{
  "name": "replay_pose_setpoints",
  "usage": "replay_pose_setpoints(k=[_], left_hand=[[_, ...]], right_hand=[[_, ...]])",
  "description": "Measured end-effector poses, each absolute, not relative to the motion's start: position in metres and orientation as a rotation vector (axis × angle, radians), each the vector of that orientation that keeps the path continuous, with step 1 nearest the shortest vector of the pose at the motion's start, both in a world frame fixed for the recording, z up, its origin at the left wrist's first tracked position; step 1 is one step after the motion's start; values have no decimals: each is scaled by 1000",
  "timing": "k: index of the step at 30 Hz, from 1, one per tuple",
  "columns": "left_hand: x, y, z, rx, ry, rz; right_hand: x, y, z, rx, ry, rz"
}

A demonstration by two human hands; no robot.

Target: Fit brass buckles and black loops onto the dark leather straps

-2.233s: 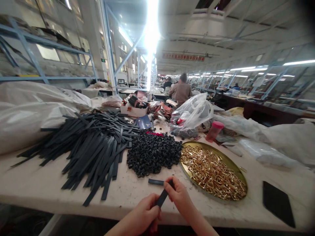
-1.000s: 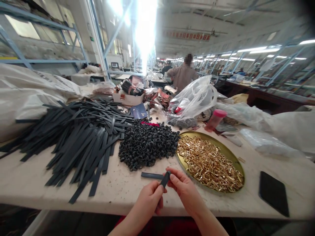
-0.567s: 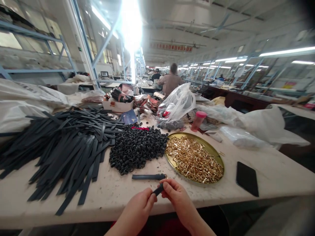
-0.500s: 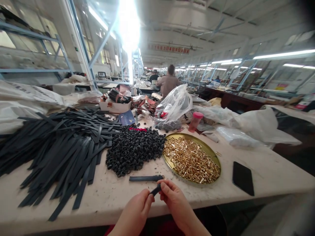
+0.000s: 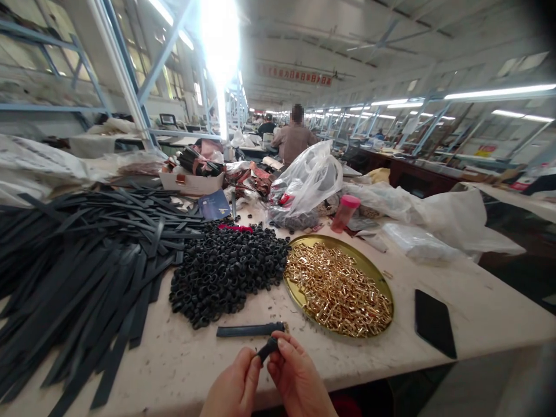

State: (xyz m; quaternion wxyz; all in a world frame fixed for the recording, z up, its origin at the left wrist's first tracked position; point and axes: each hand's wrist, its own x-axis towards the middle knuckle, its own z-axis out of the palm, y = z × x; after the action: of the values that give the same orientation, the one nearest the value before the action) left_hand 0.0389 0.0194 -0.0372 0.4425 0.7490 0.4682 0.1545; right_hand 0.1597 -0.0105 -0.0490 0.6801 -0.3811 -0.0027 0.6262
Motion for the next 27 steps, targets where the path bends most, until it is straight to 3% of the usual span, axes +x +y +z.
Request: replay_pose_setpoints(k=[5, 10, 12, 16, 17, 27], left_hand=[[43, 25, -33, 1773, 1127, 443], [45, 40, -30, 1692, 1146, 486], [44, 49, -31, 1660, 1163, 509], [42, 57, -33, 1568, 1165, 507], [42, 57, -34, 1566, 1145, 509], [38, 38, -25, 1680, 1103, 525]], right_hand=[[152, -6, -61, -1010, -294, 1417], [171, 2, -53, -1327, -1016, 1315], [197, 18, -42, -1576, -1318, 1027], [255, 69, -29, -2174, -1772, 140], [265, 81, -30, -2230, -1812, 70], [275, 108, -40, -2282, -1886, 33]])
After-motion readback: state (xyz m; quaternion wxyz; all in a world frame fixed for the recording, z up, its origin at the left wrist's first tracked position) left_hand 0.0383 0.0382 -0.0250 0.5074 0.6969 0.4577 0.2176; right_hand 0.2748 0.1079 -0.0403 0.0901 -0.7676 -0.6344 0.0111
